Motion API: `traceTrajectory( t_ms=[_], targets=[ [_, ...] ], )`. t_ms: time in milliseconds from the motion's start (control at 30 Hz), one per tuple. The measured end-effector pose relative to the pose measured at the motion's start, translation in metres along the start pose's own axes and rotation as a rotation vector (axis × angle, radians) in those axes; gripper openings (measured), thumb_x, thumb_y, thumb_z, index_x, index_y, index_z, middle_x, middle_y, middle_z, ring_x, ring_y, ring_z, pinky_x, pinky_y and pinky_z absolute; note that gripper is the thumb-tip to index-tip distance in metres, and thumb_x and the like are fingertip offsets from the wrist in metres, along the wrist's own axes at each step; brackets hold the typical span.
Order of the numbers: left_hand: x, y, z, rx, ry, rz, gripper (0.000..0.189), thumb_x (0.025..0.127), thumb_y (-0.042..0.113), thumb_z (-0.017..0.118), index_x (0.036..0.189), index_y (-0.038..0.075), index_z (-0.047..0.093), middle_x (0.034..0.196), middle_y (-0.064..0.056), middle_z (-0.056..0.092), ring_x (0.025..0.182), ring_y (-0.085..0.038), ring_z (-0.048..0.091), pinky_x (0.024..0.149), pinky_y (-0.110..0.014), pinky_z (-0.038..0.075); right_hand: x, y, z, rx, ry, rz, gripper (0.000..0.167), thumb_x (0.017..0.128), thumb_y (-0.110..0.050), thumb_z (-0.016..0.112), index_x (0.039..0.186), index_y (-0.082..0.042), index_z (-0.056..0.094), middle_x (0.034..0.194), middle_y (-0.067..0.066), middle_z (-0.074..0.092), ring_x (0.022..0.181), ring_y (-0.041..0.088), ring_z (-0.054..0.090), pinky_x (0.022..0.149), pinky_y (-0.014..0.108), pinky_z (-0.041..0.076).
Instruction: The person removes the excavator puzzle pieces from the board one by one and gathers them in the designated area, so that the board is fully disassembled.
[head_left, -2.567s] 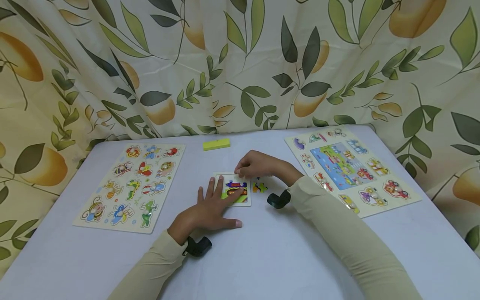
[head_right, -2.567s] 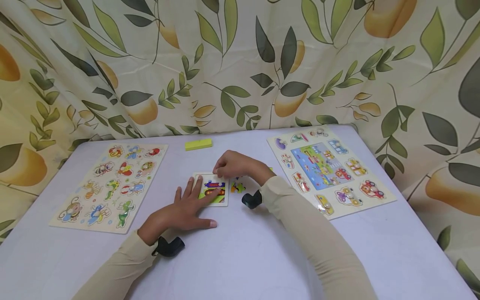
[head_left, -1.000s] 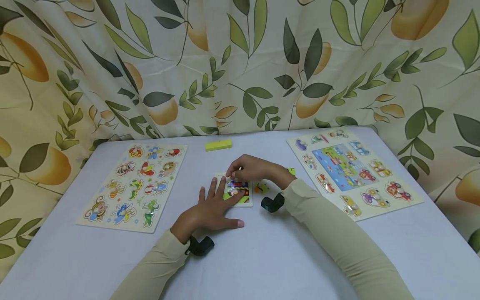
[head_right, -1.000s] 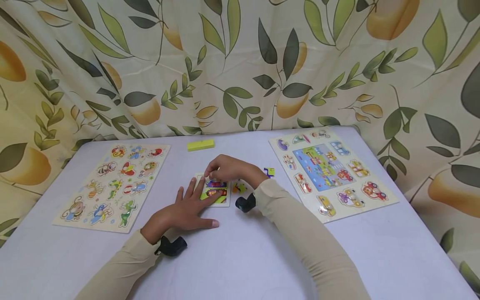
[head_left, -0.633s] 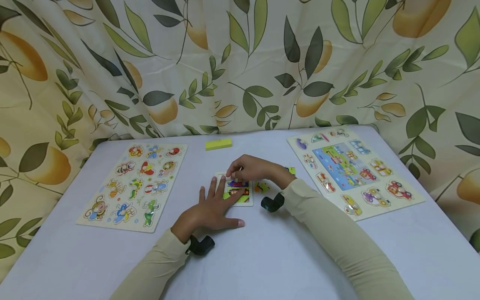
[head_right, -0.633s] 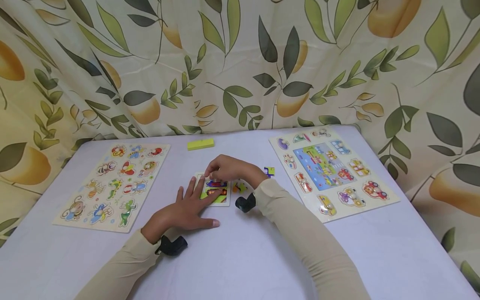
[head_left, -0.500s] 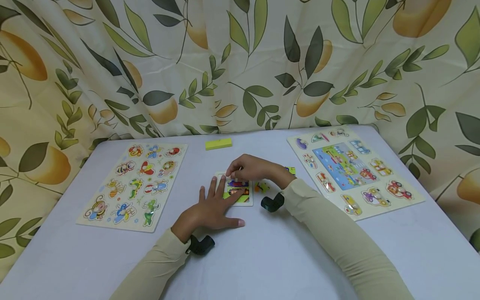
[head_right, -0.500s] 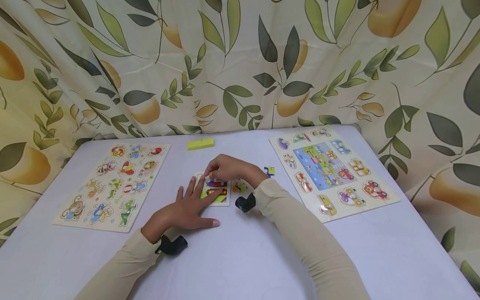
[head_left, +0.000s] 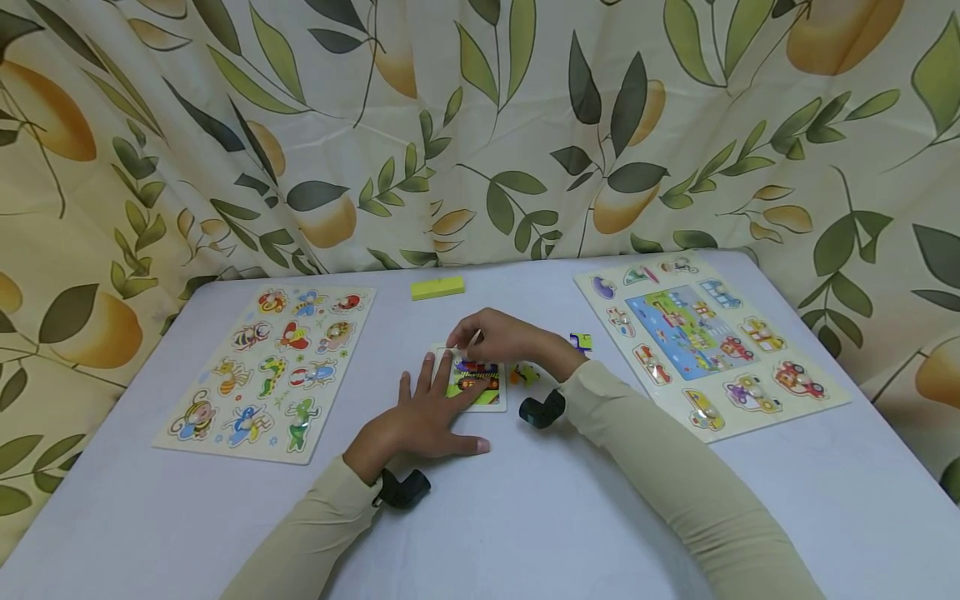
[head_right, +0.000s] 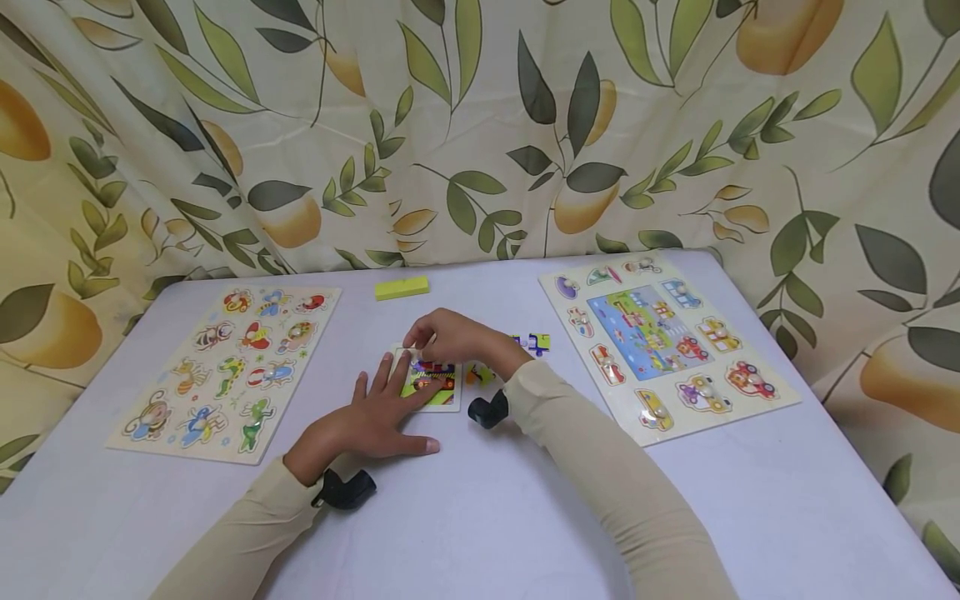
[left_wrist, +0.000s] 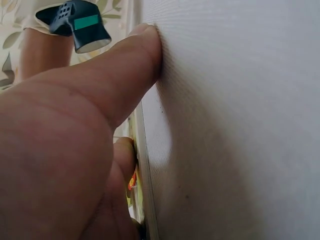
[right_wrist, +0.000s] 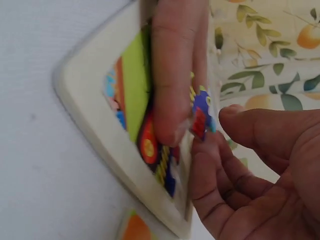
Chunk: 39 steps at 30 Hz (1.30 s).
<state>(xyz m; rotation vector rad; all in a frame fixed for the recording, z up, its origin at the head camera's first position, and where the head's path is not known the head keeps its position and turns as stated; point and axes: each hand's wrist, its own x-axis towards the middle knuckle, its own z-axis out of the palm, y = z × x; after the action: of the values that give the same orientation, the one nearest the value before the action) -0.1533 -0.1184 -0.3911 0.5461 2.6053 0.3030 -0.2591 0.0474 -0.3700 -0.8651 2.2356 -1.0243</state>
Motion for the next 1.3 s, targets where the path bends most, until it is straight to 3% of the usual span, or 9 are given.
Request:
traceTrajectory(
  t_ms=[300,633,967,1300],
  targets=[
    [0.000,-0.001,0.000,-0.003,0.002,-0.005,0.088,0.082,0.070,0.058,0.155,0.040,0.018,0.160,-0.014,-0.017,0.141,-0.040,-0.025,0.105,-0.068,-0.008,0.000,0.004,0.001,0.001,0.028,0.051,0.018,0.094,-0.005,0.062,0.109,-0.006,0.071,0.097,0.001,0.071,0.089,0.015,0.063,0.086,0.030,0.050],
    [0.001,-0.002,0.001,-0.008,0.004,0.000,0.087,0.083,0.071,0.057,0.155,0.040,0.018,0.159,-0.013,-0.019,0.140,-0.039,-0.026,0.105,-0.068,-0.008,0.000,0.003,0.001,0.012,-0.055,-0.003,0.026,0.092,0.001,0.060,0.115,0.000,0.070,0.100,0.004,0.072,0.081,0.013,0.059,0.077,0.026,0.049],
    [0.000,0.000,0.001,0.002,0.001,-0.010,0.088,0.083,0.071,0.057,0.155,0.040,0.019,0.160,-0.015,-0.017,0.141,-0.039,-0.024,0.106,-0.067,-0.007,-0.005,0.004,-0.009,-0.027,0.005,0.015,0.027,0.093,0.001,0.057,0.115,-0.002,0.070,0.094,0.003,0.070,0.080,0.016,0.059,0.077,0.029,0.048],
    [0.000,0.001,0.001,0.011,0.008,-0.020,0.088,0.083,0.071,0.057,0.155,0.039,0.019,0.160,-0.016,-0.016,0.142,-0.039,-0.023,0.106,-0.067,-0.006,-0.014,0.010,-0.020,-0.047,0.022,0.035,0.025,0.095,-0.003,0.056,0.117,-0.001,0.069,0.099,0.004,0.070,0.081,0.017,0.057,0.077,0.031,0.047]
  ],
)
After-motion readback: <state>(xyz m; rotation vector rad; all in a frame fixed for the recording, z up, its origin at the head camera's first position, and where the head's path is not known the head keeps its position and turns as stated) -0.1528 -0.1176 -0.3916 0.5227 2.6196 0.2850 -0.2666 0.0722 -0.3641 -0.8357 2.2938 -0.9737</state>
